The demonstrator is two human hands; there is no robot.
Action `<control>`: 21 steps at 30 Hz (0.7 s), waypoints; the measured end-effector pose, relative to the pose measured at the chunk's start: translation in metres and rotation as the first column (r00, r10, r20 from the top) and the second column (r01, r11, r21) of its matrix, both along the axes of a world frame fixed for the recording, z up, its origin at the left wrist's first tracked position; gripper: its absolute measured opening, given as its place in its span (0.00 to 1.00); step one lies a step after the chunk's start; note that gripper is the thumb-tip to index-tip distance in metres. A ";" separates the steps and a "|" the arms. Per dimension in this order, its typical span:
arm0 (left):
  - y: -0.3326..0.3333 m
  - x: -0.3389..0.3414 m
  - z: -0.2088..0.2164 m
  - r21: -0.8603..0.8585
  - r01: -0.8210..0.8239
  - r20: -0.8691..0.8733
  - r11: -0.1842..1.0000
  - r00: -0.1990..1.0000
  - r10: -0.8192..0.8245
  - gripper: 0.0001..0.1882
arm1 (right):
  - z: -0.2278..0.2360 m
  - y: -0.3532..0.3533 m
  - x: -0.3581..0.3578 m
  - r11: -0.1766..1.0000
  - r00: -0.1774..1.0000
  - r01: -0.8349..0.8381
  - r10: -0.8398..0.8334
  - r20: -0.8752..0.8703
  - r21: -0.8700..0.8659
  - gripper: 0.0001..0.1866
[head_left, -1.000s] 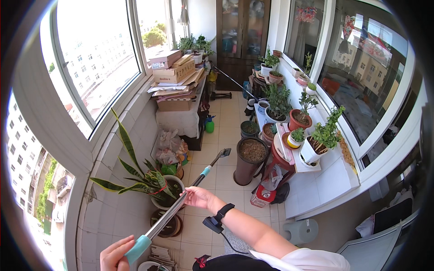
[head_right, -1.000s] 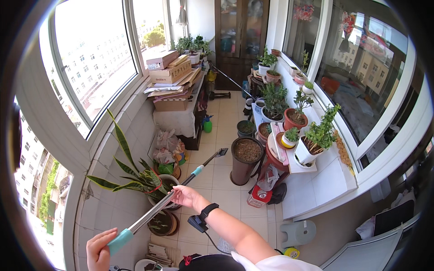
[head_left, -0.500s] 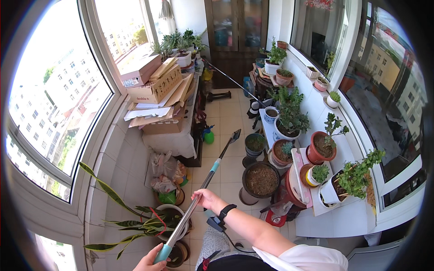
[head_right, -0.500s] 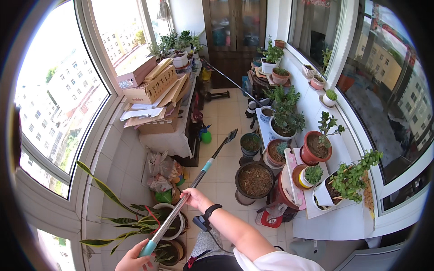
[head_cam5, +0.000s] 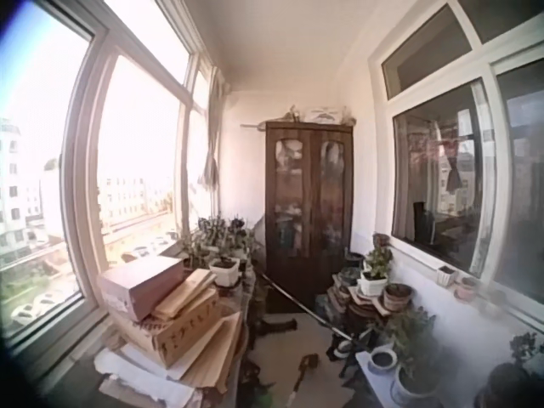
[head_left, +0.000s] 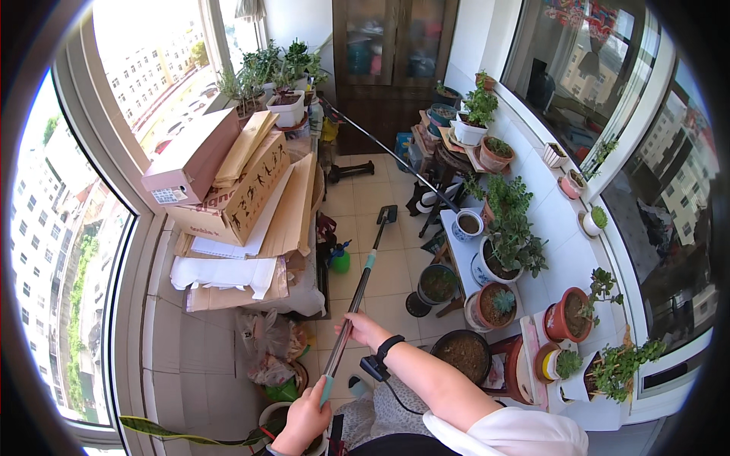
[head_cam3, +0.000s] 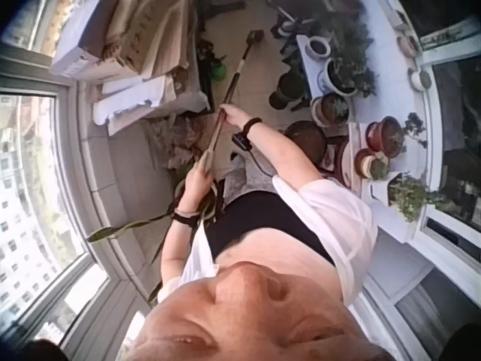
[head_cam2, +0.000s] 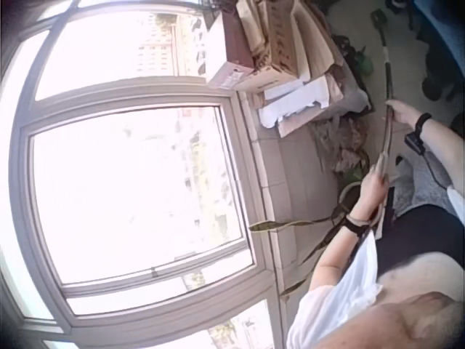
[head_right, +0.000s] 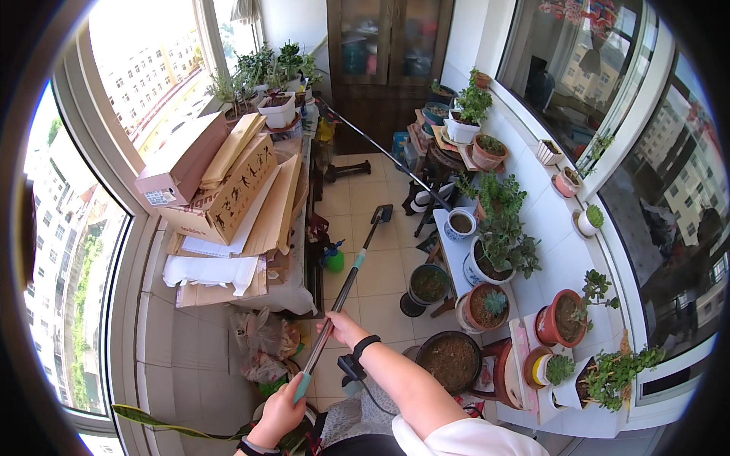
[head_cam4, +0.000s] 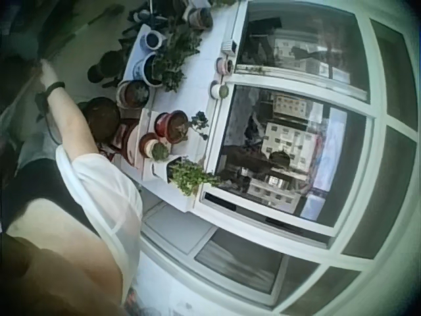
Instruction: Cleaning a mop in a squeezer bucket and mopping the floor of a balcony area.
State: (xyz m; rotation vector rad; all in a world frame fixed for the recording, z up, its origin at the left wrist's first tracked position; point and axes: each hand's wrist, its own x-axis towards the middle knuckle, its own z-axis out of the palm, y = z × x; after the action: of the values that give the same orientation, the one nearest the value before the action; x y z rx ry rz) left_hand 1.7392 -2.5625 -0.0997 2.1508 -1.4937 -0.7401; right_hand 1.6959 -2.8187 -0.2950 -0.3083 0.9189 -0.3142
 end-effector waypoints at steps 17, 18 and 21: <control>-0.195 0.054 -0.055 0.268 -0.170 0.181 0.948 0.976 0.124 0.28 | -0.079 -0.175 0.072 0.988 0.977 0.020 0.012 -0.213 0.151 0.18; -0.224 0.056 -0.058 0.269 -0.162 0.177 0.949 0.977 0.117 0.28 | -0.086 -0.204 0.070 0.988 0.976 0.028 0.005 -0.216 0.152 0.18; -0.305 0.062 -0.067 0.264 -0.117 0.199 0.957 0.978 0.065 0.27 | -0.097 -0.285 0.068 0.987 0.982 0.089 -0.065 -0.175 0.135 0.17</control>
State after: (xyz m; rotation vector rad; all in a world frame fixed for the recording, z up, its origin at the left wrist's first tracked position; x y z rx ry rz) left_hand 1.8013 -2.8675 -0.1666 2.5430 -1.4402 -0.7680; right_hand 1.7641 -3.1033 -0.3916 -0.1699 1.1179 -0.2952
